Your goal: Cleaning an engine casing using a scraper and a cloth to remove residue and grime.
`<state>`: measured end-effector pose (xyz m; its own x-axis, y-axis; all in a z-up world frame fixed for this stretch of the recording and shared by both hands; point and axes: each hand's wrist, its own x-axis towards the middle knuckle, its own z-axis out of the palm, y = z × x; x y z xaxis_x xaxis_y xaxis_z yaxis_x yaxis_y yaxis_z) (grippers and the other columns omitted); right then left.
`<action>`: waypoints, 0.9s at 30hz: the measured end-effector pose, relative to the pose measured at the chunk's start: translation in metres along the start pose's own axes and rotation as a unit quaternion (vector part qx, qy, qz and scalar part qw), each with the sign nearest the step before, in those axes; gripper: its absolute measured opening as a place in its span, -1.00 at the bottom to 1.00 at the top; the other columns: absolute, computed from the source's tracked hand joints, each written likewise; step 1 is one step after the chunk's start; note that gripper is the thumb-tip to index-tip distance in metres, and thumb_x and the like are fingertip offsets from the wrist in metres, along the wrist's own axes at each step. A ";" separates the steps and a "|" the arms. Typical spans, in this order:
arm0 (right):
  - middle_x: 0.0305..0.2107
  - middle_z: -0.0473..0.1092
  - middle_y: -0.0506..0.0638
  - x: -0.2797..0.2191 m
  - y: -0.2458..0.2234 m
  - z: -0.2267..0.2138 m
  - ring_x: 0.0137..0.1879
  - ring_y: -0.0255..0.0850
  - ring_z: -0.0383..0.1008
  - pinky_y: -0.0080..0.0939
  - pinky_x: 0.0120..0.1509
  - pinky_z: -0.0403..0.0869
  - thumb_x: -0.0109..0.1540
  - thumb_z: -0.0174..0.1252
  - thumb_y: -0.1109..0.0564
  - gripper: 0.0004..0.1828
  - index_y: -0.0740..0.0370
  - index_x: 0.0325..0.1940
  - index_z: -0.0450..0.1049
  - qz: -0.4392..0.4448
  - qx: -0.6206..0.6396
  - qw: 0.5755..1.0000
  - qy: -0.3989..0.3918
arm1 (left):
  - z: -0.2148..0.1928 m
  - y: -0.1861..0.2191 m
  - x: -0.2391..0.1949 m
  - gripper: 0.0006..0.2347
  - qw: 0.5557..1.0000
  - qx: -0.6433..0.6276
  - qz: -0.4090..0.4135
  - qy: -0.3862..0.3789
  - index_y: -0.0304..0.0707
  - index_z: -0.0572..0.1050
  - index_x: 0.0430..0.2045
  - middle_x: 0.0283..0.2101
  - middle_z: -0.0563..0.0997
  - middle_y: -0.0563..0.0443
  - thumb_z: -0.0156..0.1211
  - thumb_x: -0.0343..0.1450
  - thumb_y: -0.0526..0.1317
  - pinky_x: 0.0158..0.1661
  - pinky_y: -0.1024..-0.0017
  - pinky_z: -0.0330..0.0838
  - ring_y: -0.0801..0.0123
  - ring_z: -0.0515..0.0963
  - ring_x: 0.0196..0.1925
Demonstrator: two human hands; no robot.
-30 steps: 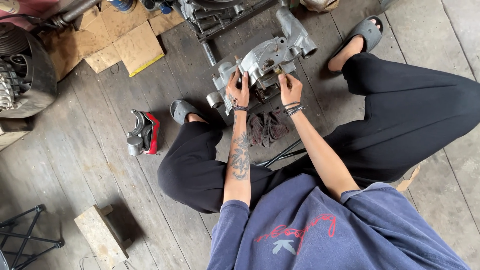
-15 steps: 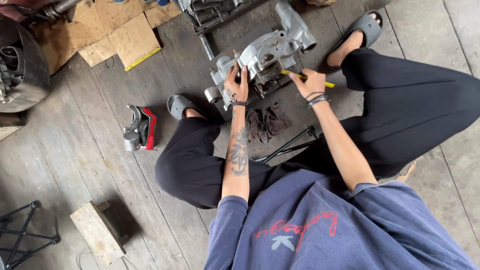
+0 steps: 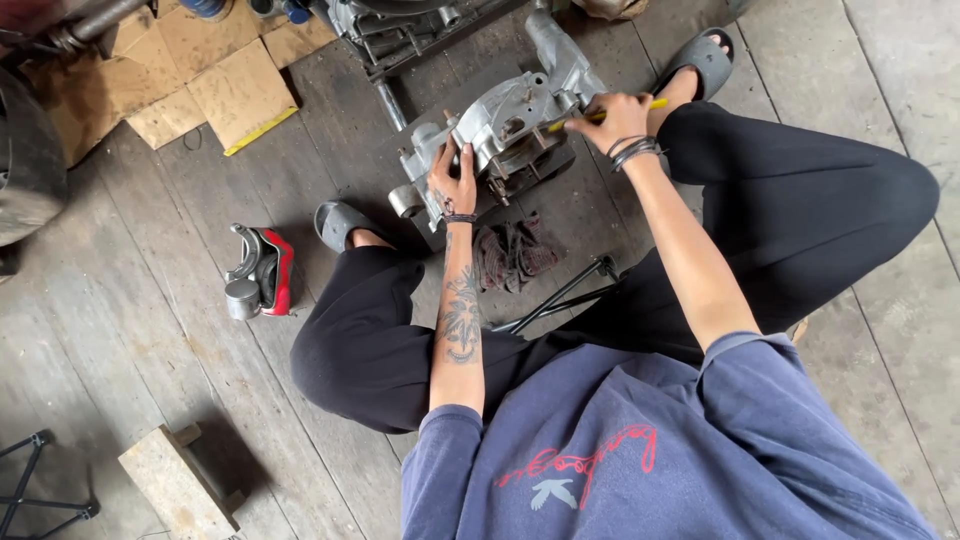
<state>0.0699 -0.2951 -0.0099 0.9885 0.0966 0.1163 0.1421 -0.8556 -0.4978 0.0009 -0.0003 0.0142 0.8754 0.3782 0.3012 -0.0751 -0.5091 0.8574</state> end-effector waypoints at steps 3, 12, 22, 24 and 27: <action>-0.51 0.53 -0.05 -0.003 -0.002 -0.014 -0.32 -0.04 0.52 0.23 0.30 0.07 0.17 0.42 -0.40 -0.44 0.16 -0.38 0.62 0.000 -0.002 1.000 -0.008 | 0.003 -0.006 -0.001 -0.50 1.000 0.001 -0.004 0.003 -0.47 0.57 -0.02 -0.08 0.69 -0.14 0.16 0.43 0.10 -0.24 0.43 0.53 0.22 0.68 -0.22; -0.53 0.54 -0.05 0.018 0.045 0.003 -0.34 -0.03 0.53 0.17 0.26 0.14 0.16 0.47 -0.41 -0.41 0.15 -0.43 0.57 0.038 -0.016 0.995 0.090 | 0.002 -0.006 0.000 -0.51 1.000 -0.020 0.003 0.001 -0.49 0.55 0.01 -0.07 0.69 -0.16 0.17 0.43 0.06 -0.33 0.50 0.48 0.33 0.62 -0.33; -0.54 0.53 -0.13 0.018 0.007 -0.007 -0.32 -0.15 0.49 0.00 0.20 0.06 0.11 0.49 -0.25 -0.58 0.11 -0.41 0.58 -0.028 0.010 0.999 0.035 | 0.002 -0.003 -0.001 -0.52 1.000 -0.007 0.005 -0.004 -0.53 0.56 -0.02 -0.08 0.69 -0.16 0.16 0.44 0.03 -0.24 0.45 0.53 0.25 0.67 -0.24; -0.53 0.46 -0.06 0.018 0.002 -0.010 -0.20 -0.10 0.43 0.19 0.31 0.03 0.10 0.47 -0.43 -0.44 0.09 -0.37 0.59 -0.112 -0.046 0.993 0.007 | 0.002 -0.004 -0.001 -0.54 1.000 -0.002 0.006 -0.001 -0.52 0.57 -0.04 -0.03 0.68 -0.18 0.17 0.43 0.02 -0.15 0.41 0.55 0.17 0.69 -0.16; -0.55 0.42 -0.04 0.023 0.007 -0.006 -0.25 -0.12 0.39 0.12 0.28 0.07 0.06 0.53 -0.24 -0.54 0.12 -0.43 0.52 -0.099 -0.029 0.993 0.064 | 0.002 -0.005 0.000 -0.52 1.000 -0.007 0.008 -0.005 -0.51 0.56 -0.02 -0.13 0.69 -0.12 0.15 0.44 0.04 -0.32 0.49 0.48 0.32 0.62 -0.32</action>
